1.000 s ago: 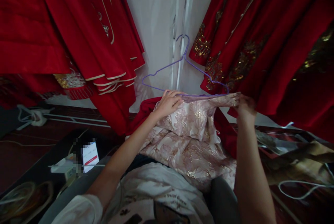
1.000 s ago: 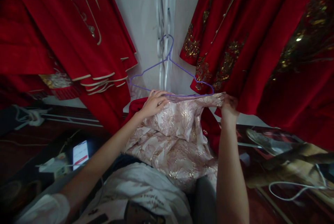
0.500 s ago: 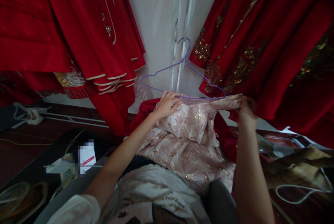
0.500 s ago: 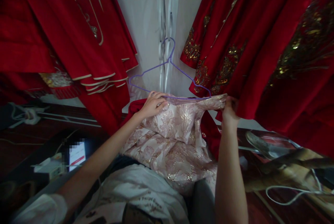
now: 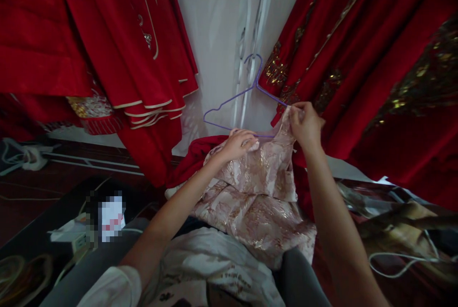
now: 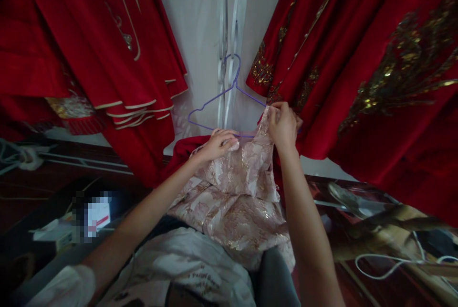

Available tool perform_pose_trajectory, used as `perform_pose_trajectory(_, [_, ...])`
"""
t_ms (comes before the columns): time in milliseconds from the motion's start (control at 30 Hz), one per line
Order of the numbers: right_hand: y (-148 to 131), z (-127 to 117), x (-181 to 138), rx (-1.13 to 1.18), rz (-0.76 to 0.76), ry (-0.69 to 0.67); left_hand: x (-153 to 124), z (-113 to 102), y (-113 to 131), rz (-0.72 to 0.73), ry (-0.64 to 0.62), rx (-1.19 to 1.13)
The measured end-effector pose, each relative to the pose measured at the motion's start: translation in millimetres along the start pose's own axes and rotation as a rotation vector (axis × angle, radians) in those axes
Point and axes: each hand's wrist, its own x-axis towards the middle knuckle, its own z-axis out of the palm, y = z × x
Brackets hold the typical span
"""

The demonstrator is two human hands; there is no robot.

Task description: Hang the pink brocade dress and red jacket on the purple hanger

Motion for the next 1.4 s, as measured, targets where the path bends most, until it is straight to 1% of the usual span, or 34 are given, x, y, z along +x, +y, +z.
perform_pose_trajectory(67, [0.1,-2.3,-2.5,0.015,-0.023,-0.029,2.9,-7.0,0.1,0.01,0.013,-0.083])
perform_pose_trajectory(133, [3.6,-6.2,-3.9,0.062,-0.032,-0.053,6.1,-22.9,-4.8,0.006,0.032,-0.189])
perform_pose_trajectory(167, [5.8,-8.2,-3.8,0.091,-0.028,-0.064,7.1,-33.8,-9.9,-0.014,0.065,-0.23])
perform_pose_trajectory(200, [8.0,-9.9,-3.3,0.121,-0.019,-0.073,7.2,-46.0,-16.9,-0.051,0.118,-0.253])
perform_pose_trajectory(233, [9.9,-11.2,-2.4,0.148,-0.008,-0.082,6.0,-58.9,-25.6,-0.103,0.206,-0.242])
perform_pose_trajectory(300, [12.6,-12.2,-0.2,0.182,0.014,-0.091,-1.5,-84.2,-46.9,-0.21,0.429,-0.163])
perform_pose_trajectory(333, [13.5,-12.1,0.8,0.19,0.023,-0.089,-7.8,-95.4,-58.5,-0.257,0.502,-0.124])
perform_pose_trajectory(400, [14.5,-10.9,2.2,0.199,0.033,-0.088,-24.1,-112.5,-80.8,-0.344,0.607,-0.051])
perform_pose_trajectory(433, [14.7,-10.1,2.4,0.205,0.034,-0.087,-33.2,-118.0,-90.7,-0.383,0.621,-0.032])
perform_pose_trajectory(533, [15.5,-7.8,1.5,0.229,0.02,-0.088,-58.3,-123.1,-112.5,-0.502,0.633,-0.05])
perform_pose_trajectory(633, [16.2,-6.4,0.3,0.243,0.012,-0.099,-72.9,-119.0,-121.6,-0.569,0.63,-0.164])
perform_pose_trajectory(700, [16.9,-6.4,0.4,0.238,0.016,-0.111,-75.3,-116.7,-122.9,-0.566,0.631,-0.218])
perform_pose_trajectory(800, [18.4,-7.2,1.6,0.22,0.012,-0.123,-68.2,-117.9,-122.2,-0.537,0.645,-0.227])
perform_pose_trajectory(900, [20.5,-6.7,1.7,0.215,0.013,-0.141,-49.7,-124.1,-116.7,-0.469,0.621,-0.237])
perform_pose_trajectory(1000, [24.3,-2.2,0.0,0.256,0.013,-0.156,-23.5,-136.0,-99.0,-0.376,0.524,-0.238])
perform_pose_trajectory(1033, [26.1,0.2,-0.6,0.279,0.011,-0.154,-14.7,-141.5,-91.1,-0.347,0.465,-0.237])
perform_pose_trajectory(1100, [30.9,6.0,-0.9,0.34,0.006,-0.147,-0.1,-153.7,-77.3,-0.313,0.307,-0.256])
perform_pose_trajectory(1167, [36.3,12.1,0.0,0.419,0.004,-0.152,7.5,-164.3,-73.5,-0.335,0.151,-0.331])
perform_pose_trajectory(1200, [38.7,15.0,0.7,0.457,0.006,-0.158,7.8,-167.3,-77.2,-0.363,0.098,-0.385])
perform_pose_trajectory(1267, [42.1,19.8,1.8,0.517,0.017,-0.173,1.2,-165.5,-95.3,-0.43,0.054,-0.487])
perform_pose_trajectory(1333, [43.3,22.8,2.3,0.544,0.031,-0.174,-13.9,-152.0,-121.1,-0.498,0.068,-0.521])
perform_pose_trajectory(1400, [42.7,23.6,2.4,0.549,0.033,-0.17,-34.2,-130.5,-144.7,-0.622,0.049,-0.462])
